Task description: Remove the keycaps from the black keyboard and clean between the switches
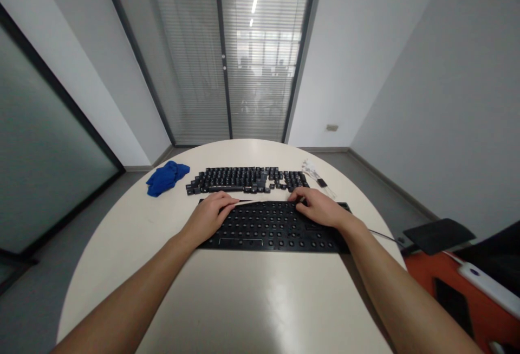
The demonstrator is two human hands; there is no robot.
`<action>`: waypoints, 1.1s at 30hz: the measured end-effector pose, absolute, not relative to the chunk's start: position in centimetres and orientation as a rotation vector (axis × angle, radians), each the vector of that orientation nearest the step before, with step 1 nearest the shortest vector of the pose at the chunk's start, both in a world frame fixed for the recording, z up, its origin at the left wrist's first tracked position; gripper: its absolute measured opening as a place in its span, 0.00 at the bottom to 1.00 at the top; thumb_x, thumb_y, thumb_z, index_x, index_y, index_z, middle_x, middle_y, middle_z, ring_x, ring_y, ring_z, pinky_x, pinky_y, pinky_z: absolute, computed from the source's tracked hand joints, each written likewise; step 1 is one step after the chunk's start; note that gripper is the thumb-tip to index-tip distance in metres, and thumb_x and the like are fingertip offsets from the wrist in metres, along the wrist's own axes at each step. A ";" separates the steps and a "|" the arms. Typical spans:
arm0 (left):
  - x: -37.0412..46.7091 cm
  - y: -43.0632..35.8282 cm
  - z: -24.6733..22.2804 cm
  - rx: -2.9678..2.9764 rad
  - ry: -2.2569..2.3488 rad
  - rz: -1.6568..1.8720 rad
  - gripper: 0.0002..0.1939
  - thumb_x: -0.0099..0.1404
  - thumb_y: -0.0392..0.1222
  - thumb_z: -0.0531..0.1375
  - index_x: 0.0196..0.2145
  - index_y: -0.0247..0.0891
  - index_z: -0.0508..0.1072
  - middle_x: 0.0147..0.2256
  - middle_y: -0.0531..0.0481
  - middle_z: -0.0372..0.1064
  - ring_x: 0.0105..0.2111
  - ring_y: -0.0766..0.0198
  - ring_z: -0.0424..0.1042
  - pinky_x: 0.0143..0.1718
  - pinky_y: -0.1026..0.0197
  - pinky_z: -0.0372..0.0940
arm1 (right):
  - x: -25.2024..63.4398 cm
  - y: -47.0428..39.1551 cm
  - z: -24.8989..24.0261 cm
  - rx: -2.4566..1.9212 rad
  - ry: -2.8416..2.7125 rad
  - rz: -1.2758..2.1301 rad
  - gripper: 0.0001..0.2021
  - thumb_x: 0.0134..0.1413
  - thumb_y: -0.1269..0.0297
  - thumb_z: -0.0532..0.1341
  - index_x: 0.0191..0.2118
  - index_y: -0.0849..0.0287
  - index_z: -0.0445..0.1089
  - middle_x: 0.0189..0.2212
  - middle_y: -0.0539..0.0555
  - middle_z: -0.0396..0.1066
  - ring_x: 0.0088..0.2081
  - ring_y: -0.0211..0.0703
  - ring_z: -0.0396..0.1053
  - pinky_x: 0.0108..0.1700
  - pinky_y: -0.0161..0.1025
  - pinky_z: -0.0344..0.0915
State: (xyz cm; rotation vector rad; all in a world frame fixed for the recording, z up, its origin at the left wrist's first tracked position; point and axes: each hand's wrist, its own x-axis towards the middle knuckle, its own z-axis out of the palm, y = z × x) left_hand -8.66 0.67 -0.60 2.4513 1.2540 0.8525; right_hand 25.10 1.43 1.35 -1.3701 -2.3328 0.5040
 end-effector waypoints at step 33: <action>-8.9 0.4 -0.3 2.592 0.819 0.675 0.14 0.74 0.42 0.53 0.49 0.45 0.77 0.44 0.46 0.73 0.45 0.60 0.70 0.49 0.55 0.65 | 25.1 1.8 0.7 -1.252 -2.317 0.560 0.19 0.52 0.79 0.55 0.46 0.56 0.76 0.43 0.54 0.77 0.45 0.46 0.73 0.50 0.45 0.68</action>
